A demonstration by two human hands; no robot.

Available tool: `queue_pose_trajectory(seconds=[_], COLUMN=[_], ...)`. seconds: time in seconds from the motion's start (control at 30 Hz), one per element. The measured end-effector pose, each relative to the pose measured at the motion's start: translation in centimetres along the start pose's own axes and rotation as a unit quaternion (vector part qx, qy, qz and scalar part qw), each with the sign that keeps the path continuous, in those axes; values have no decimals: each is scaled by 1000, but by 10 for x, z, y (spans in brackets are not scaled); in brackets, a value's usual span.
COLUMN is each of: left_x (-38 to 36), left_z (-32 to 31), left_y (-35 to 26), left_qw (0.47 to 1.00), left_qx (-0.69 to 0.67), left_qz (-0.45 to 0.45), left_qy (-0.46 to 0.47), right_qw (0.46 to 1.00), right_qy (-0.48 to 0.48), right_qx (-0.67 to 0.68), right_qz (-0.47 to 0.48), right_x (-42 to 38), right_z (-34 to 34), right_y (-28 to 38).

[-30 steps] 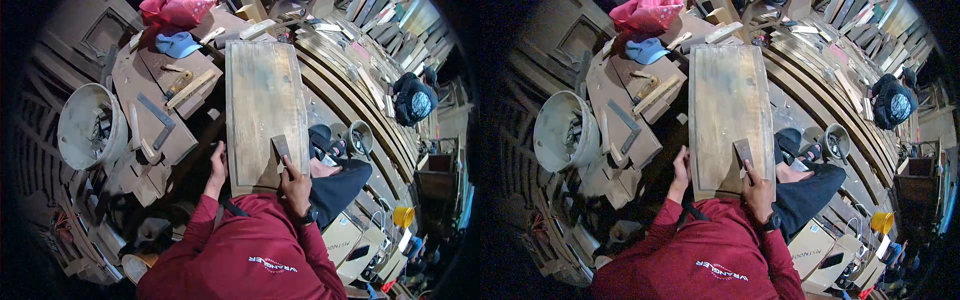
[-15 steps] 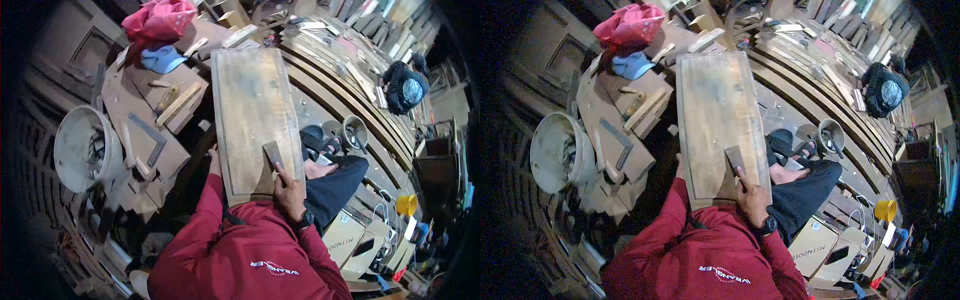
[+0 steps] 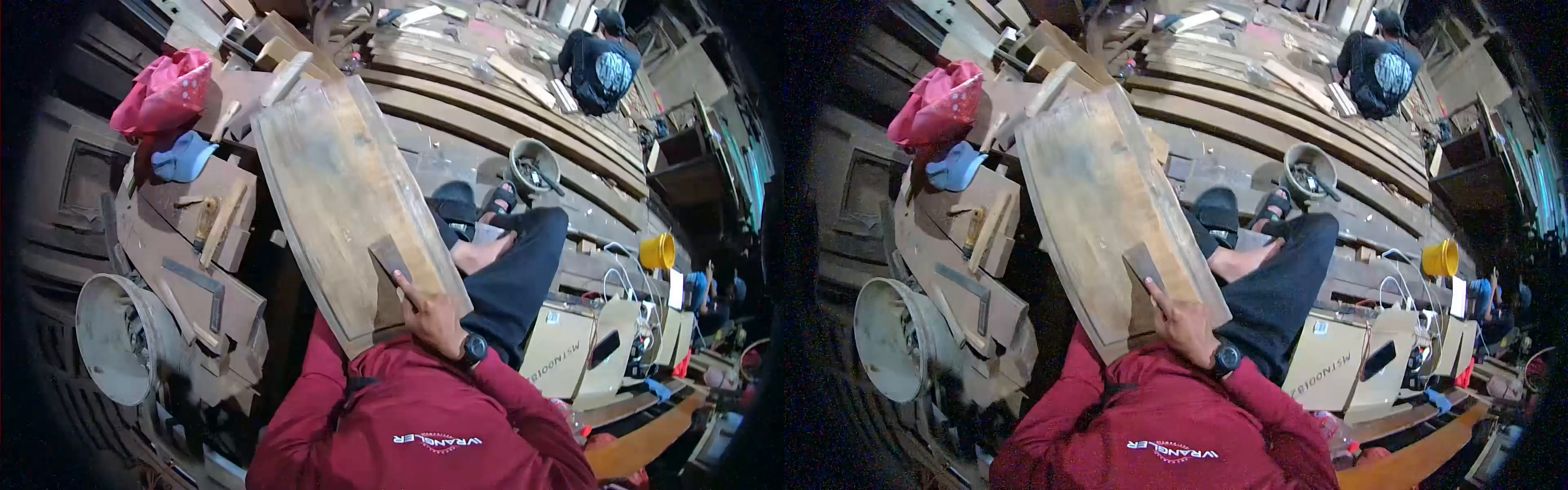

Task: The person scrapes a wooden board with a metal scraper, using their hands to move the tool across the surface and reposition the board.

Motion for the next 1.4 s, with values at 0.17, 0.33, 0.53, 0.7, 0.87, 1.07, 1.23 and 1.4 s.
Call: queue_pose_trajectory(seconds=[0.17,0.33,0.53,0.7,0.87,1.07,1.23,1.4], left_x=[15,-49,-78,-104,-162,-99,-142,-142], left_z=[53,-8,34,36,5,101,-22,8], left_y=[-3,37,34,54,34,68,51,6], left_qw=[998,995,997,981,906,914,987,983], left_qx=[-41,77,-47,44,357,-71,103,79], left_qz=[-14,-69,-21,-107,-199,-182,-41,-78], left_qy=[-39,-13,-53,-158,114,-355,-120,-150], right_qw=[999,999,999,998,1000,1000,1000,1000], right_qy=[-18,34,32,42,23,10,21,28], right_qx=[30,-33,-7,-40,1,-16,2,3], right_qz=[12,7,22,25,18,0,-7,-3], right_x=[-3,1,-1,-2,3,5,8,9], right_z=[-9,-9,-14,-13,-9,-7,-11,-3], right_y=[-12,-9,-19,-17,-18,-12,-19,-14])
Point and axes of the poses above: each hand's wrist, its own x-axis towards the middle knuckle, its own z-axis out of the back of the hand, y = z × x, the point moved 3 cm from there along x, towards the middle knuckle, and after that the axes turned 1 degree about x, right-handed, at the moved point
